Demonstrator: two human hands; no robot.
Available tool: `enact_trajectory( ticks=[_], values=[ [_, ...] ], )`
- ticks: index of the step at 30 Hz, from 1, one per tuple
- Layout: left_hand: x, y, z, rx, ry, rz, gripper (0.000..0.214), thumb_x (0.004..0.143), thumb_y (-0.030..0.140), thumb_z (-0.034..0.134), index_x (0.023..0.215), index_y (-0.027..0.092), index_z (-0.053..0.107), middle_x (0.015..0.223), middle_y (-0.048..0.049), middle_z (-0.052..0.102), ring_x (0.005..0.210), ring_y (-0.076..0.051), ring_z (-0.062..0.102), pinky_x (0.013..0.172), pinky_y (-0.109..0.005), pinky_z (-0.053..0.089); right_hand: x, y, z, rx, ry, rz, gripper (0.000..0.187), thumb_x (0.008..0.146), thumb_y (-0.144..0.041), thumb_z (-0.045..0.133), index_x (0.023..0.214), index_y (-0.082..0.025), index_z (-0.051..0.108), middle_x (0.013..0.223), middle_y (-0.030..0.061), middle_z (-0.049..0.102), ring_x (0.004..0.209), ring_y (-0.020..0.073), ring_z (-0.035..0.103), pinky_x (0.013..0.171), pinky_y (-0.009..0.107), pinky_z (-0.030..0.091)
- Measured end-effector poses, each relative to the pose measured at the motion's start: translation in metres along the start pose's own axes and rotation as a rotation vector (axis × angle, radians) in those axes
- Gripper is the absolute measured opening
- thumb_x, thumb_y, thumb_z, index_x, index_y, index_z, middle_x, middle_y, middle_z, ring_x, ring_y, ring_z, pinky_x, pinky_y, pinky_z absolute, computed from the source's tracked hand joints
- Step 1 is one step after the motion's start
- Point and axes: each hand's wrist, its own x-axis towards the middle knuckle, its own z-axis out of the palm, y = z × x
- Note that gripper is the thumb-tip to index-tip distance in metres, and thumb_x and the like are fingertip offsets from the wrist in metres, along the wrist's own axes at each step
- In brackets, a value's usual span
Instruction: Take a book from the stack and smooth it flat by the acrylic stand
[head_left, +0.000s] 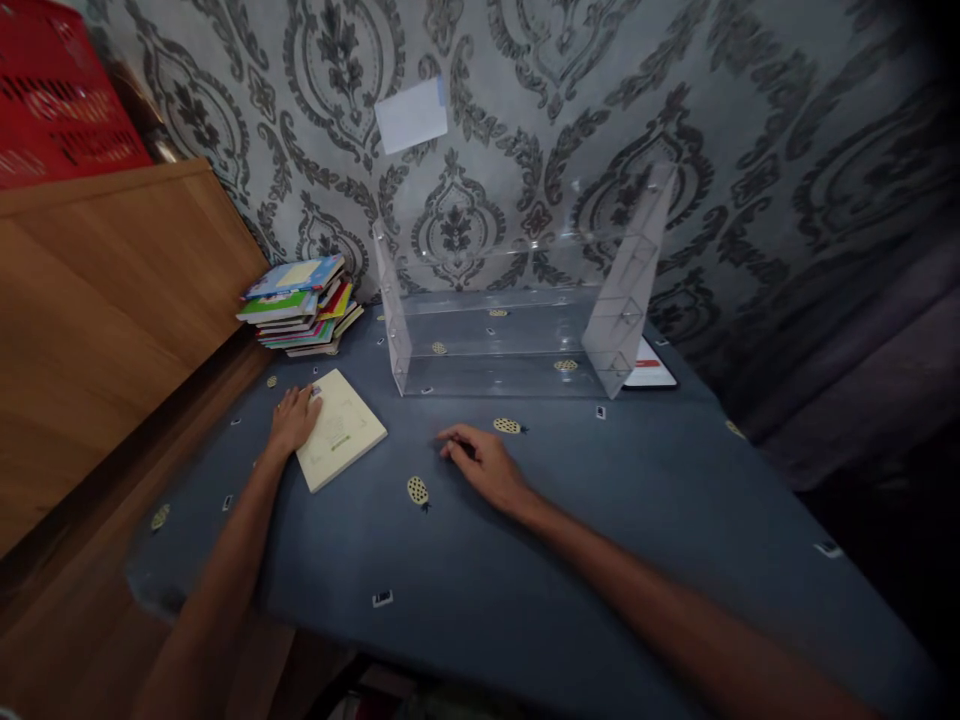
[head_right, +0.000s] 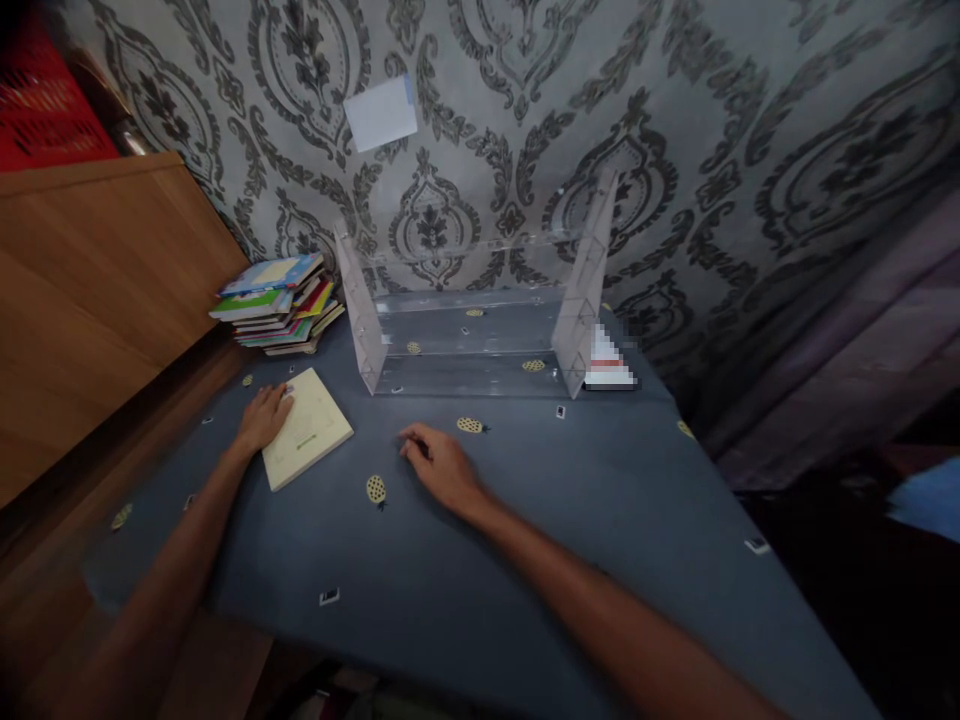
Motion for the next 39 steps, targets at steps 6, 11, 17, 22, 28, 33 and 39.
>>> enact_trajectory(
  ticks=[6,11,17,22,28,33,39],
  values=[
    [-0.031,0.022,0.004,-0.037,-0.019,0.137,0.06,0.102,0.046,0.029,0.153,0.017,0.041,0.162,-0.0167,0.037,0.153,-0.032,0.028,0.12,-0.055,0.029,-0.004,-0.001,-0.003,0.016,0.051,0.021,0.023,0.089,-0.016,0.05,0.1,-0.018,0.07,0.084,0.004,0.075,0.076,0.0174,0.069,0.069,0.029,0.051],
    [-0.061,0.043,0.004,-0.1,-0.005,0.239,0.06,0.102,0.047,0.03,0.153,0.017,0.042,0.161,-0.0174,0.038,0.153,-0.032,0.028,0.12,-0.058,0.027,-0.012,0.005,-0.015,-0.105,0.061,-0.016,0.022,0.09,-0.016,0.05,0.1,-0.019,0.07,0.088,0.0052,0.074,0.079,0.0182,0.068,0.073,0.031,0.051],
    [-0.094,0.074,0.003,-0.171,-0.011,0.357,0.059,0.102,0.051,0.033,0.152,0.022,0.044,0.162,-0.0137,0.038,0.153,-0.031,0.029,0.121,-0.058,0.027,-0.025,0.02,-0.043,-0.389,0.049,-0.183,0.023,0.09,-0.014,0.05,0.103,-0.021,0.068,0.102,0.0092,0.07,0.101,0.024,0.063,0.093,0.042,0.051],
    [-0.115,0.111,0.001,-0.19,-0.035,0.489,0.059,0.103,0.052,0.031,0.151,0.021,0.045,0.161,-0.0136,0.039,0.153,-0.03,0.029,0.122,-0.057,0.026,-0.033,0.033,-0.07,-0.527,0.101,-0.092,0.028,0.087,-0.015,0.051,0.111,-0.019,0.066,0.118,0.0135,0.069,0.113,0.0297,0.06,0.097,0.047,0.048],
    [-0.123,0.164,0.0,-0.216,-0.079,0.602,0.055,0.103,0.049,0.037,0.151,0.022,0.044,0.161,-0.0136,0.04,0.153,-0.029,0.028,0.123,-0.056,0.024,-0.039,0.037,-0.086,-0.516,0.173,-0.015,0.028,0.088,-0.018,0.05,0.111,-0.02,0.066,0.115,0.0114,0.071,0.107,0.0282,0.063,0.095,0.045,0.048],
    [-0.121,0.208,0.006,-0.271,-0.093,0.67,0.053,0.103,0.047,0.041,0.149,0.022,0.046,0.161,-0.0151,0.04,0.153,-0.03,0.029,0.123,-0.058,0.022,-0.039,0.038,-0.088,-0.462,0.238,0.004,0.028,0.087,-0.018,0.05,0.109,-0.021,0.066,0.111,0.0097,0.072,0.106,0.0278,0.063,0.095,0.044,0.049],
    [-0.117,0.245,0.014,-0.346,-0.109,0.715,0.053,0.101,0.045,0.044,0.148,0.02,0.046,0.16,-0.0158,0.04,0.153,-0.031,0.029,0.122,-0.059,0.023,-0.038,0.042,-0.096,-0.45,0.304,0.013,0.029,0.087,-0.019,0.05,0.112,-0.021,0.065,0.11,0.0093,0.072,0.1,0.026,0.063,0.093,0.042,0.049]
  ],
)
